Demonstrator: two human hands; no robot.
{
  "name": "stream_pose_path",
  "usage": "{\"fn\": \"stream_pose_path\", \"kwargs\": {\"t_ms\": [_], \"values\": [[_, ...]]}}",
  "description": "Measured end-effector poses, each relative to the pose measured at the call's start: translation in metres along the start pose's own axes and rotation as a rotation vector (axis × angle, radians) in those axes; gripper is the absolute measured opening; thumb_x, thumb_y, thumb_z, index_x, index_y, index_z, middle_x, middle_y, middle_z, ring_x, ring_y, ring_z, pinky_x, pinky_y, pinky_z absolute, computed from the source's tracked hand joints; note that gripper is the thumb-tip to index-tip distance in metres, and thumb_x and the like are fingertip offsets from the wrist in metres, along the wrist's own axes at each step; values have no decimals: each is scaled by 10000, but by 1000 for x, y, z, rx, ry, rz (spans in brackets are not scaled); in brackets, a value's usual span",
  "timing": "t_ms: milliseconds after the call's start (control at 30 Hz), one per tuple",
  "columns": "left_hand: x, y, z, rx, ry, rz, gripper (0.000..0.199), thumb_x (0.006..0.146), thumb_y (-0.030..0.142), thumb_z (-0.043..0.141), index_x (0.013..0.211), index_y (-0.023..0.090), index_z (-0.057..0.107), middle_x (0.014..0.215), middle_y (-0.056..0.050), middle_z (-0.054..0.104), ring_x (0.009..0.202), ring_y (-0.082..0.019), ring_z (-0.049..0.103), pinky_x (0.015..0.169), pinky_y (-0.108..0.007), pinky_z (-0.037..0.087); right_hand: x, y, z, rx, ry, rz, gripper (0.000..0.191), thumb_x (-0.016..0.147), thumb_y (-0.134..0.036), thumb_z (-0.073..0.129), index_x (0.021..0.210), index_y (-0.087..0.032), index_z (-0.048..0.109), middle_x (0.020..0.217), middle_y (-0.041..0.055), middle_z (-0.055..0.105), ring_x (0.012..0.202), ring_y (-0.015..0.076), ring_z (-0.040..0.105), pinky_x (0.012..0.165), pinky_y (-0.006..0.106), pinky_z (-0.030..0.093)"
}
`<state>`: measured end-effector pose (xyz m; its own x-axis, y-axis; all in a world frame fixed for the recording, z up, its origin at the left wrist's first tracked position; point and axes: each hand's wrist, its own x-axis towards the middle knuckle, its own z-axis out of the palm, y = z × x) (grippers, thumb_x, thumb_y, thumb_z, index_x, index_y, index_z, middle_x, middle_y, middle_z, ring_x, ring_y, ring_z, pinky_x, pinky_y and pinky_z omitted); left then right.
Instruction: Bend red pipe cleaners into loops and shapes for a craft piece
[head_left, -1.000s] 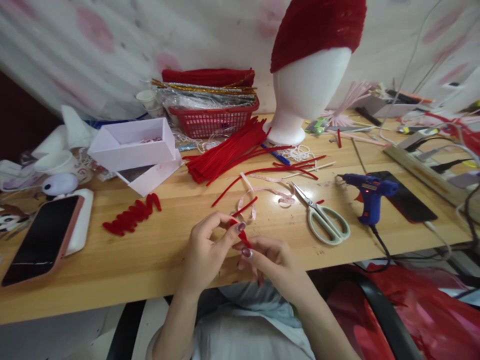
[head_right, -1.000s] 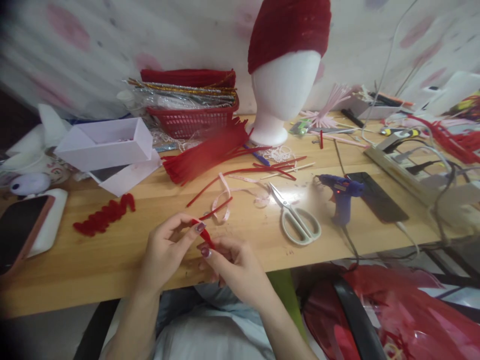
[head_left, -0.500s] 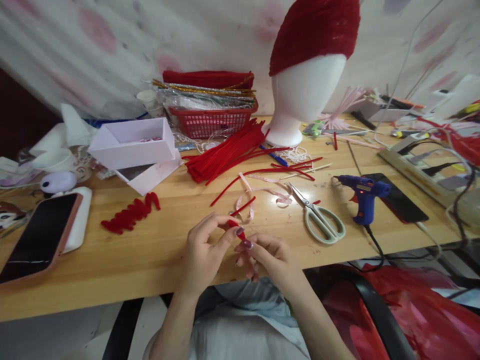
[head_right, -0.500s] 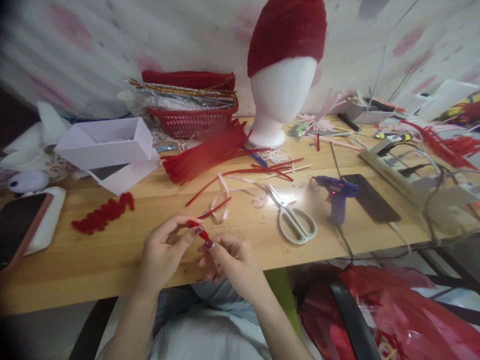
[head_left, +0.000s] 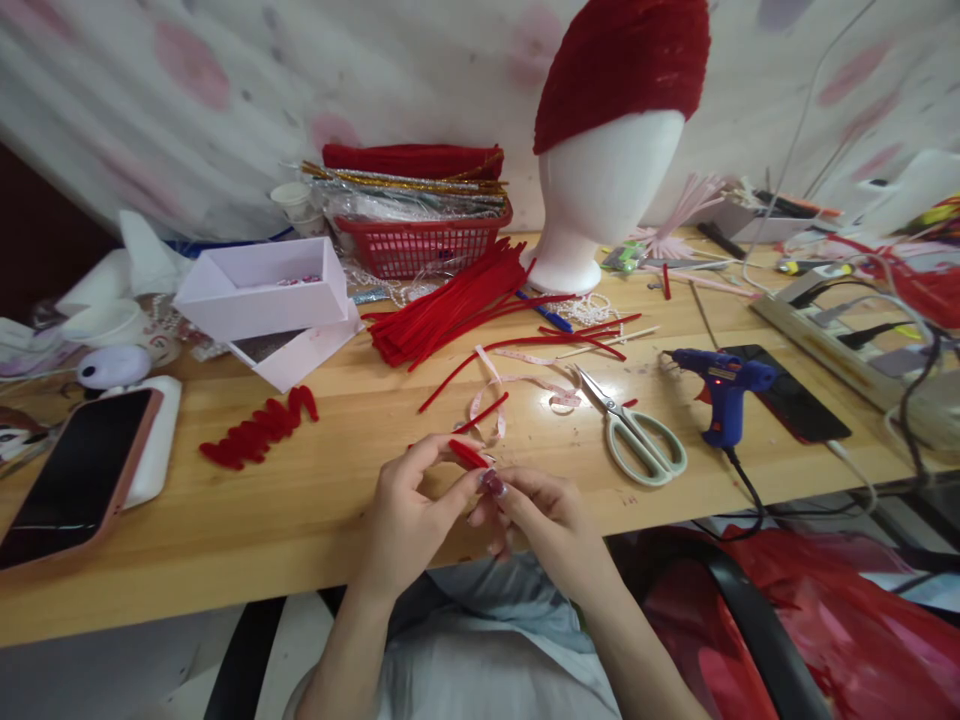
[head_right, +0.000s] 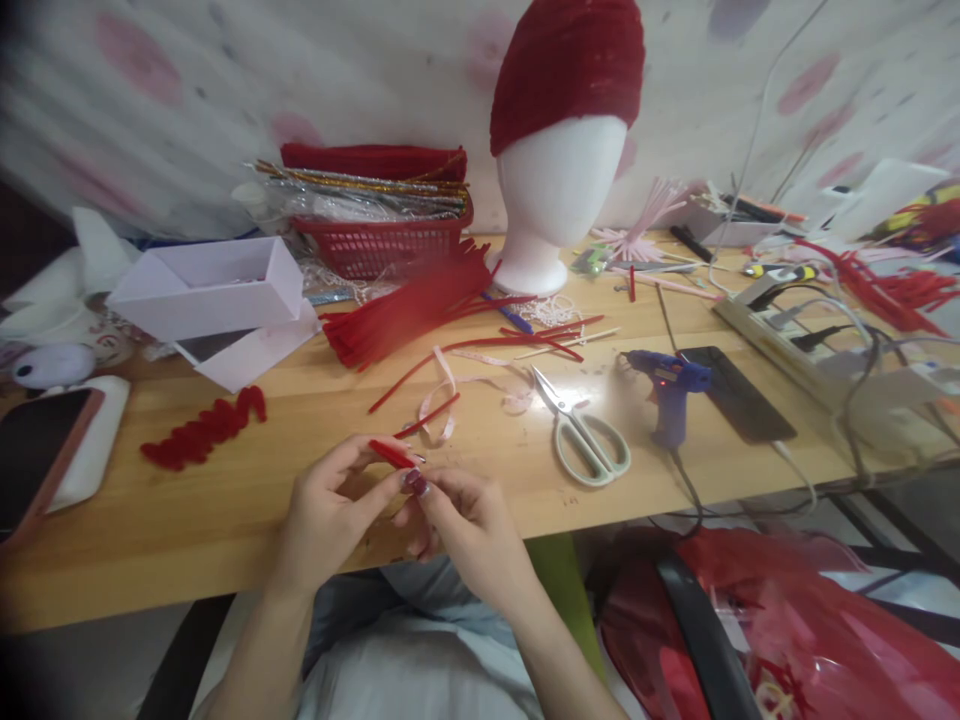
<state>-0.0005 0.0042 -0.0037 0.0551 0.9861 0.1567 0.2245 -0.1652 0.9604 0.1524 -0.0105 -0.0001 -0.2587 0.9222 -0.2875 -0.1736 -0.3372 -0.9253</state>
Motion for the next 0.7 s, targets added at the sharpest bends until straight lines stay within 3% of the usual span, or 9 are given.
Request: {"fn": "stream_pose_path", "kwargs": {"t_ms": [133, 233, 333, 533, 700], "values": [[0, 2, 1, 15, 24, -31, 156, 813, 168, 689, 953, 235, 670, 884, 13, 736, 825, -146, 697, 773, -232, 542, 0, 0, 1, -18, 22, 8, 404, 818, -541, 645, 855, -144, 712, 655, 30, 694, 442, 81, 560, 445, 188, 500], [-2, 3, 2, 48, 50, -18, 227, 804, 157, 688, 1015, 235, 658, 917, 2, 744, 782, -149, 712, 743, -239, 561, -1, 0, 3, -63, 70, -27, 393, 814, -528, 642, 718, -148, 673, 578, 13, 654, 431, 92, 554, 423, 192, 485], [-5, 3, 5, 122, 105, 64, 289, 796, 140, 675, 1065, 241, 643, 1045, -22, 739, 866, -171, 723, 763, -252, 572, 0, 0, 5, -127, 129, -53, 410, 824, -500, 626, 599, -157, 617, 489, -8, 591, 410, 97, 540, 406, 190, 464], [-1, 0, 12, 175, 221, 88, 249, 825, 185, 660, 1069, 236, 639, 1010, -30, 740, 871, -183, 720, 779, -282, 572, 4, 5, 8, -106, 192, -66, 399, 809, -519, 624, 645, -155, 630, 488, -5, 601, 398, 98, 523, 402, 195, 441], [6, -4, 5, 110, 419, 56, 185, 813, 207, 674, 996, 201, 651, 936, -38, 728, 819, -172, 700, 778, -286, 557, -6, 6, 7, -191, 191, -102, 420, 837, -527, 610, 635, -160, 642, 441, -11, 571, 373, 102, 499, 394, 205, 396]]}}
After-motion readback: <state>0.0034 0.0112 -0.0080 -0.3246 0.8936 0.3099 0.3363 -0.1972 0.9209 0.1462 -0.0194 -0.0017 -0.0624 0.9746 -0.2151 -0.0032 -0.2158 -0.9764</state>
